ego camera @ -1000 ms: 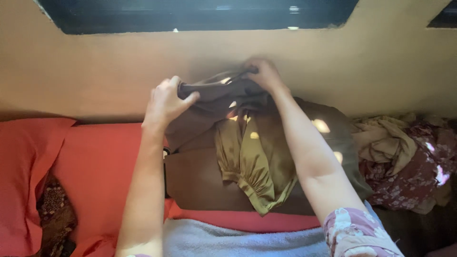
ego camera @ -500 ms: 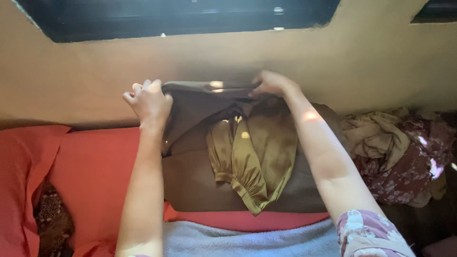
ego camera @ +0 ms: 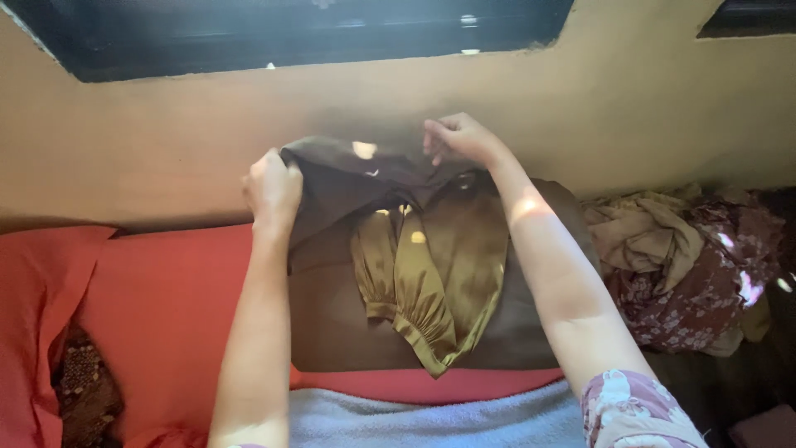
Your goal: The person folds a brown cloth, a floral top, and a light-colored top by hand on a bed.
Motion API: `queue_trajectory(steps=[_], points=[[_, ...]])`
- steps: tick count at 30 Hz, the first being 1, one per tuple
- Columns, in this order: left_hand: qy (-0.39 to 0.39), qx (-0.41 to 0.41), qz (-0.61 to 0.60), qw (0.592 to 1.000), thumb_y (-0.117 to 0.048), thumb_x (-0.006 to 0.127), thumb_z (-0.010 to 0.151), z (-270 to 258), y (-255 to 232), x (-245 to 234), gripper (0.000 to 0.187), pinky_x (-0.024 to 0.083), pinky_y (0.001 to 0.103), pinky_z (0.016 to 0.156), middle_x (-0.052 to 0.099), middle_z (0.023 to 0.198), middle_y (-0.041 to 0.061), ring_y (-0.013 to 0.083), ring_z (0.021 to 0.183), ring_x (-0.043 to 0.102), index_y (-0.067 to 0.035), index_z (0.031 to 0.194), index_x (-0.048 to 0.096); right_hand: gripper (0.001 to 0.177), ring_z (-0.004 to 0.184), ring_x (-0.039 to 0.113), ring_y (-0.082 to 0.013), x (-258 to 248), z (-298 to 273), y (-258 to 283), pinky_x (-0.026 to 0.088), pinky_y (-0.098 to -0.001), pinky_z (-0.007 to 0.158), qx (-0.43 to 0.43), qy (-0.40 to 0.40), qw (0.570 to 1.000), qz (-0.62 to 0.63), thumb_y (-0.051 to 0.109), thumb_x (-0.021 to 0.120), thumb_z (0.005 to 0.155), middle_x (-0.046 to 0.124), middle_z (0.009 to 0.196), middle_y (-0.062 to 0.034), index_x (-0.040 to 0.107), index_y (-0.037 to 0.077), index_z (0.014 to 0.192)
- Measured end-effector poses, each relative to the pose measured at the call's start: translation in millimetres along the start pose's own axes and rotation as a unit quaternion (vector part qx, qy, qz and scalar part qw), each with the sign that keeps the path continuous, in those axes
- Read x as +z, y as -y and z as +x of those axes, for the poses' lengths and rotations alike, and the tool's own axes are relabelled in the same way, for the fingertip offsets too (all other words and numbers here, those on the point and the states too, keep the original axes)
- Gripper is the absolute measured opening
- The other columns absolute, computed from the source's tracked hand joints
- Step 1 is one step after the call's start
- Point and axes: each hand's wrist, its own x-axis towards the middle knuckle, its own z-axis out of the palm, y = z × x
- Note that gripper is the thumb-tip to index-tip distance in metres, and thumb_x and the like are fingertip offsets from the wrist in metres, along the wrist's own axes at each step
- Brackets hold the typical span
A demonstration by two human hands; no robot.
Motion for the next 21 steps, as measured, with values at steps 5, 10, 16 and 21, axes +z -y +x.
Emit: queue_trajectory(steps=[5,10,16,21], points=[[-0.018,0.063,-0.082,0.994,-0.015,0.055,0.095,-7.8,-18.6,-1.6,0.024,0.051,0.055,0.087,0.071,0.101,0.029,0.0485,0.1,0.066,-0.002,0.113,0.064,0.056,0.117,0.062,-0.0275,42.0,-4.2,31.4,0.05,-0.0413,0.096,-0.104,-0.001,0.979,-0.174,0.037,0.081,0.088,0.066,0.124,-0.0123,0.063,0.005,0.13],[-0.011,0.04,-0.066,0.997,-0.017,0.056,0.094,-12.7,-30.8,-10.7,0.029,0.05,0.055,0.085,0.071,0.101,0.028,0.0481,0.098,0.066,-0.004,0.118,0.063,0.03,0.105,0.074,-0.0328,98.4,3.3,52.4,0.056,-0.0412,0.092,-0.19,-0.013,0.942,-0.277,0.038,0.073,0.097,0.078,0.112,-0.0125,0.072,0.016,0.117],[-0.015,0.042,-0.073,0.996,-0.013,0.053,0.093,-19.7,-24.0,-24.8,0.029,0.05,0.055,0.086,0.072,0.1,0.028,0.0473,0.097,0.067,-0.003,0.119,0.061,0.024,0.089,0.07,-0.0362,99.3,10.0,59.3,0.053,-0.0447,0.078,-0.154,-0.053,0.963,-0.217,0.018,0.071,0.085,0.071,0.092,-0.0179,0.061,0.003,0.101],[-0.048,0.027,-0.164,0.985,-0.009,0.05,0.095,-28.6,-30.2,-21.1,0.028,0.05,0.054,0.08,0.07,0.095,0.029,0.0481,0.092,0.066,-0.003,0.121,0.059,0.018,0.092,0.07,-0.04,87.8,29.9,1.2,0.051,-0.0534,0.083,-0.14,-0.131,0.893,-0.408,0.012,0.067,0.079,0.074,0.093,-0.0178,0.075,0.011,0.095]])
